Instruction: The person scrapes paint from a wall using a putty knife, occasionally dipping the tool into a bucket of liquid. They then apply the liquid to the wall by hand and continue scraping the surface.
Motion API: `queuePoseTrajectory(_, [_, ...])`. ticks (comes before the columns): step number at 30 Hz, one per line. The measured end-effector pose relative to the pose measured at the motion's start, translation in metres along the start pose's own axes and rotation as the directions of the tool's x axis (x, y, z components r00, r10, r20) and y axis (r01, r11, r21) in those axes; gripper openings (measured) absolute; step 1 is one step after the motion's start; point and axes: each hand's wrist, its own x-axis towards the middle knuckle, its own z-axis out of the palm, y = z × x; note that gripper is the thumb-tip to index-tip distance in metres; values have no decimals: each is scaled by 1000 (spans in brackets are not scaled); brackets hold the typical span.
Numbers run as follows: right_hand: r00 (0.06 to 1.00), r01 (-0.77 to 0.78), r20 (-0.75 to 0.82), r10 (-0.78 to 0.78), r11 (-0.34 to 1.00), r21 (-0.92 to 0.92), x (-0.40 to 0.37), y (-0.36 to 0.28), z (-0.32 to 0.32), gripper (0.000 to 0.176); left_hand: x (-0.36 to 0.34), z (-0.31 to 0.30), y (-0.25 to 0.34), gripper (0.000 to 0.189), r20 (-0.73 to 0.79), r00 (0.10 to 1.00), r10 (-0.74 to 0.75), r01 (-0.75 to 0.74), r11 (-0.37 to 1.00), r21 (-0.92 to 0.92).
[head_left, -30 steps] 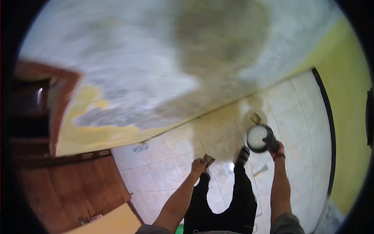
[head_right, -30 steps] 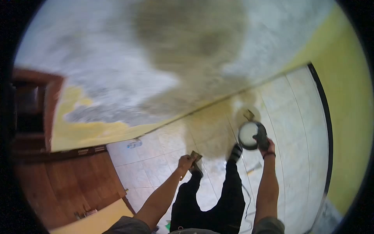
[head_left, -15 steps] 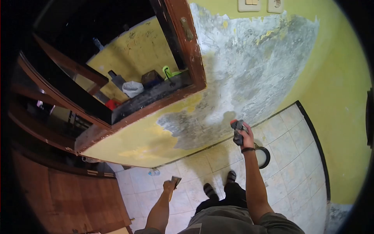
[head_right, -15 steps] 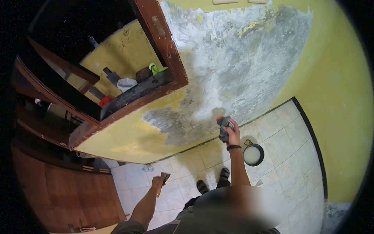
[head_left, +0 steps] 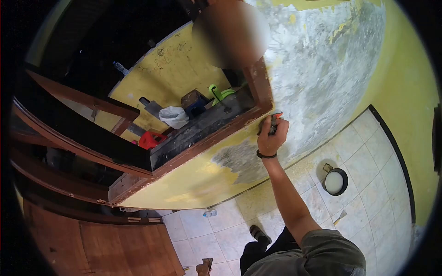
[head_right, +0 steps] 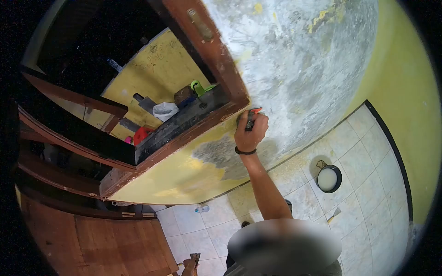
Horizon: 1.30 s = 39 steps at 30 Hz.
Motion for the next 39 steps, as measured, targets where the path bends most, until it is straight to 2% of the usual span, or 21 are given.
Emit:
queuePoseTrajectory(1, [995,-80,-56,77,996,-47,-5,-3,6,21,8,-4,-5,46,6,1000,-8,8,1000,-23])
queuePoseTrajectory(3, [989,-40,-144,24,993,-112,-18,-23,20,18,34,-21,-8,46,13,1000,-9,9,998,-57])
queuePoseTrajectory(7, [996,91,22,-88,985,-148,-99,-79,40,18,77,-34,-5,46,63,998,-8,15,993,-117])
queuePoseTrajectory(9, [968,240,93,-234,970,-47,-133,-108,48,20,88,-38,-13,46,87,996,-23,35,989,-145])
queuePoseTrajectory(12, [955,276,136,-264,958,-77,-128,-112,44,18,118,-37,4,46,117,993,-3,24,983,-182])
queuePoseTrajectory(14, [981,193,-1,-195,971,-143,-107,-89,47,16,93,-59,68,45,36,992,124,-120,989,-89])
queuePoseTrajectory(16, [989,-9,-145,-7,994,-112,-67,-83,40,19,97,-75,97,45,10,975,223,-221,971,-95])
queuePoseTrajectory(18, [961,-75,-275,-3,959,-272,-35,-43,35,22,99,-82,102,46,-17,951,308,-308,945,-111])
queuePoseTrajectory(19, [937,-264,-297,182,927,-267,-8,-25,27,29,105,-89,96,46,-45,930,364,-365,904,-221])
queuePoseTrajectory(20, [920,-325,-319,229,900,-291,10,-20,22,31,107,-93,92,46,-88,905,417,-422,847,-324])
queuePoseTrajectory(22, [899,-387,-338,279,866,-315,6,-30,29,34,113,-99,67,44,-64,926,372,-369,857,-359])
queuePoseTrajectory(24, [877,-364,-432,209,877,-314,-12,-43,42,34,121,-98,40,41,-39,956,290,-285,894,-347])
queuePoseTrajectory(26, [901,-218,-429,66,924,-316,-61,-72,61,27,136,-90,8,43,-4,972,236,-224,919,-323])
queuePoseTrajectory(27, [914,-267,-382,137,912,-312,-90,-91,66,23,145,-87,-10,44,15,984,179,-167,940,-299])
queuePoseTrajectory(29, [964,-144,-253,81,960,-241,-148,-126,75,19,154,-80,-27,47,58,986,158,-139,959,-248])
queuePoseTrajectory(31, [979,162,-90,-181,969,-184,-188,-133,74,13,153,-80,-31,51,189,976,106,-76,984,-161])
queuePoseTrajectory(33, [971,230,-36,-238,962,-149,-181,-127,63,13,148,-73,-17,53,199,977,74,-61,995,-74])
queuePoseTrajectory(35, [986,-26,-167,-27,950,-310,-143,-100,62,13,143,-77,3,52,158,968,195,-204,978,42])
queuePoseTrajectory(36, [940,-264,-292,177,918,-294,-107,-89,57,17,154,-81,12,48,155,956,249,-275,943,186])
queuePoseTrajectory(37, [891,-354,-393,226,888,-293,-70,-65,50,26,164,-80,13,43,154,924,350,-358,933,28])
queuePoseTrajectory(39, [869,-446,-410,276,797,-407,-10,-10,31,36,163,-84,35,36,50,927,371,-371,928,-11])
